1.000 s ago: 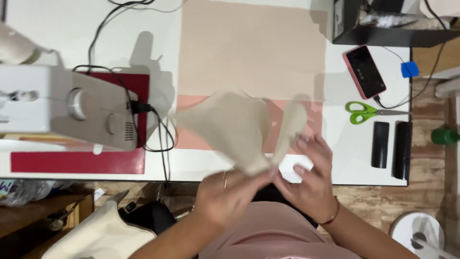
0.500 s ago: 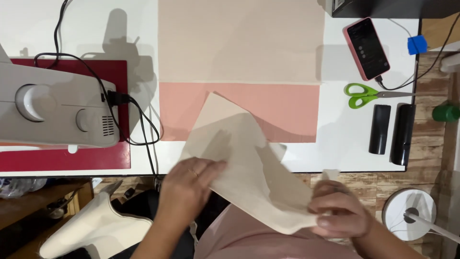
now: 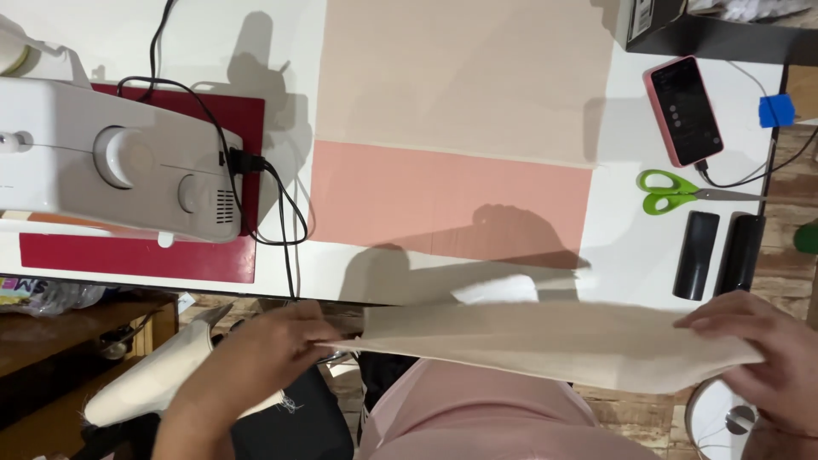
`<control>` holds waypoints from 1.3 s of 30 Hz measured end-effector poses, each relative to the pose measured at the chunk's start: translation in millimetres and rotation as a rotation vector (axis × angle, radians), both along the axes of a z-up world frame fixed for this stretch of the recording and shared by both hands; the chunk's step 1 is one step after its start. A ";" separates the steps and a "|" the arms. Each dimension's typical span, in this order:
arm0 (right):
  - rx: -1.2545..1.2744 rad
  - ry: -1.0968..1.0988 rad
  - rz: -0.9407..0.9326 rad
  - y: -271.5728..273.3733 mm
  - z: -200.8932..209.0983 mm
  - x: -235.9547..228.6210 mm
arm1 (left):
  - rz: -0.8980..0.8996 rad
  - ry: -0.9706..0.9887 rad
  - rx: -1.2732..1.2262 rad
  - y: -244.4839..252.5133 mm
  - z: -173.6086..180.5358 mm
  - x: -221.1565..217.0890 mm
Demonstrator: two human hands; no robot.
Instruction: Aligning fabric panels and securing them with pins in preparation for sewing.
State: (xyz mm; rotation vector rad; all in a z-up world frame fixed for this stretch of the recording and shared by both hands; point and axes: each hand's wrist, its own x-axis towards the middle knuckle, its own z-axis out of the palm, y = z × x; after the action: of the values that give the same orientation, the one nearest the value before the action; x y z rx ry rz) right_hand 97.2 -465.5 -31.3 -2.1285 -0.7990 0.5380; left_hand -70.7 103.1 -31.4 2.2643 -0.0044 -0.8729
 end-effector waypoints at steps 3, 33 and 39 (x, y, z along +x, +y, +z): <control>0.154 0.021 -0.095 -20.4 -29.5 7.7 | 0.081 -0.034 -0.096 23.1 10.4 11.6; -0.239 0.385 -0.768 123.6 -158.5 61.9 | 0.869 -0.179 -0.038 32.8 -162.7 127.9; -0.115 0.422 -0.841 116.1 -186.8 52.2 | 0.868 -0.180 -0.006 23.0 -165.9 121.1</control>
State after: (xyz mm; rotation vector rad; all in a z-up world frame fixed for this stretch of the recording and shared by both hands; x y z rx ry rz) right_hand 149.4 -349.3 -218.1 -2.1042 0.3722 0.5370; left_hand 50.4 126.1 -197.3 2.0154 0.8225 -0.1998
